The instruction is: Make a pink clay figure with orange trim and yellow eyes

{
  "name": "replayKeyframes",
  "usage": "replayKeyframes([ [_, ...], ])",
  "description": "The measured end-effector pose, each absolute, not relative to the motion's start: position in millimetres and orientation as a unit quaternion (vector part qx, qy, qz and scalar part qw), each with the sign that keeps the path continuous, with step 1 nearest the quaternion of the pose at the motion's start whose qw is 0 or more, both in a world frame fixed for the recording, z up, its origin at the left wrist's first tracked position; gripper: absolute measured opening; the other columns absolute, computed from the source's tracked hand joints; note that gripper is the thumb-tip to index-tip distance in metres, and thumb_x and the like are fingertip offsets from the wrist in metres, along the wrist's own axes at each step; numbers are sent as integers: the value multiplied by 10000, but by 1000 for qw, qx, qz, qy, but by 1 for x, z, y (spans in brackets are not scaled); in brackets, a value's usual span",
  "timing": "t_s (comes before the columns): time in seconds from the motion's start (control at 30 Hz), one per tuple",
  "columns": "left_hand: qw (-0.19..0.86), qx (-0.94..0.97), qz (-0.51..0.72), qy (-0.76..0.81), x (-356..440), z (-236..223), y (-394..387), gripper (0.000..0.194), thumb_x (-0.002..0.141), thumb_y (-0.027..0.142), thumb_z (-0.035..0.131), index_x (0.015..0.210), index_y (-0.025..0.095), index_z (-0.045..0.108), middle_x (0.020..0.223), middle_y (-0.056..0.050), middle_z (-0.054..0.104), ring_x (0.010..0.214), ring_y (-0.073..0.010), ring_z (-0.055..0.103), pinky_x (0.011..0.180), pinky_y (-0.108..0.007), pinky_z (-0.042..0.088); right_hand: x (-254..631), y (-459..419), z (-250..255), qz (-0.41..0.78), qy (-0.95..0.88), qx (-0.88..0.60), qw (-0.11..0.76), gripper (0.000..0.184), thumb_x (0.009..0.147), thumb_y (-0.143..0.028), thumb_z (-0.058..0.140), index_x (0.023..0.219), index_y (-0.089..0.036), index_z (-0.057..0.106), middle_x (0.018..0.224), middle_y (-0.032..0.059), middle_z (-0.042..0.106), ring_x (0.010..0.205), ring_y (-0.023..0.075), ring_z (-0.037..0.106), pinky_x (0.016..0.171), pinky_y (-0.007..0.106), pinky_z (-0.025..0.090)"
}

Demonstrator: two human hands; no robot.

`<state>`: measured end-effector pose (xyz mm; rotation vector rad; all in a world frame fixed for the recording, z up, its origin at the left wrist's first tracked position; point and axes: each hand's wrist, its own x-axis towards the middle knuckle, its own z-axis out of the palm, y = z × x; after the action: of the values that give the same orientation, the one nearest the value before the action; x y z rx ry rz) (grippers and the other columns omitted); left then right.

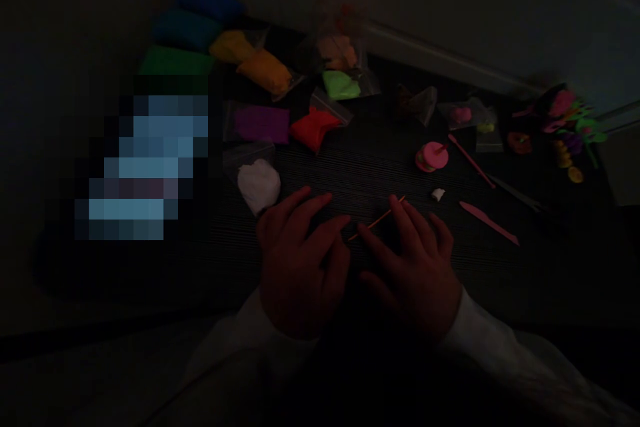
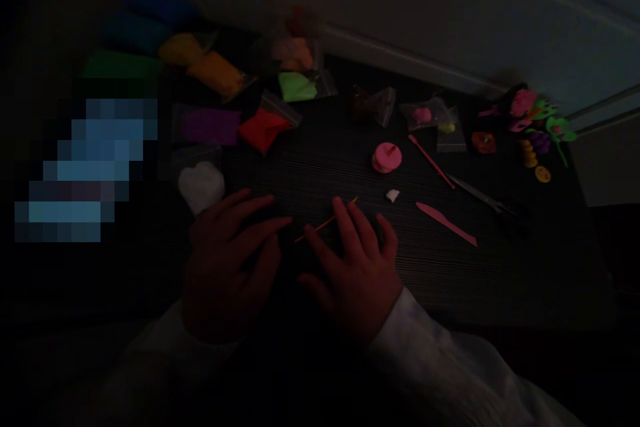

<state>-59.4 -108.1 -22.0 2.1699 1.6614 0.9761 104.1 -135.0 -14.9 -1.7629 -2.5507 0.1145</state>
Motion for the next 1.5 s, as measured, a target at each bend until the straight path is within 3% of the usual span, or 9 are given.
replayKeyframes([
  [0.23,134,733,341,573,-60,-20,-108,225,697,136,504,877,193,626,1083,-54,571,1118,-251,417,926,-464,316,110,-140,-11,28,-826,-563,33,540,753,-533,405,1257,-367,305,1409,122,65,1256,302,166,950,522,151],
  [0.6,144,729,345,573,-61,-21,-110,228,701,139,503,885,208,620,1093,-39,563,1128,-242,406,936,-454,310,104,-141,-17,33,-828,-560,24,506,744,-545,415,1213,-355,389,1399,109,164,1233,307,228,953,532,137],
  [1.5,137,729,347,574,-61,-21,-108,217,704,140,503,877,186,624,1076,-52,573,1124,-239,413,939,-445,319,100,-139,-18,37,-826,-563,13,510,756,-563,364,1227,-367,357,1396,116,163,1254,276,189,956,515,136],
])
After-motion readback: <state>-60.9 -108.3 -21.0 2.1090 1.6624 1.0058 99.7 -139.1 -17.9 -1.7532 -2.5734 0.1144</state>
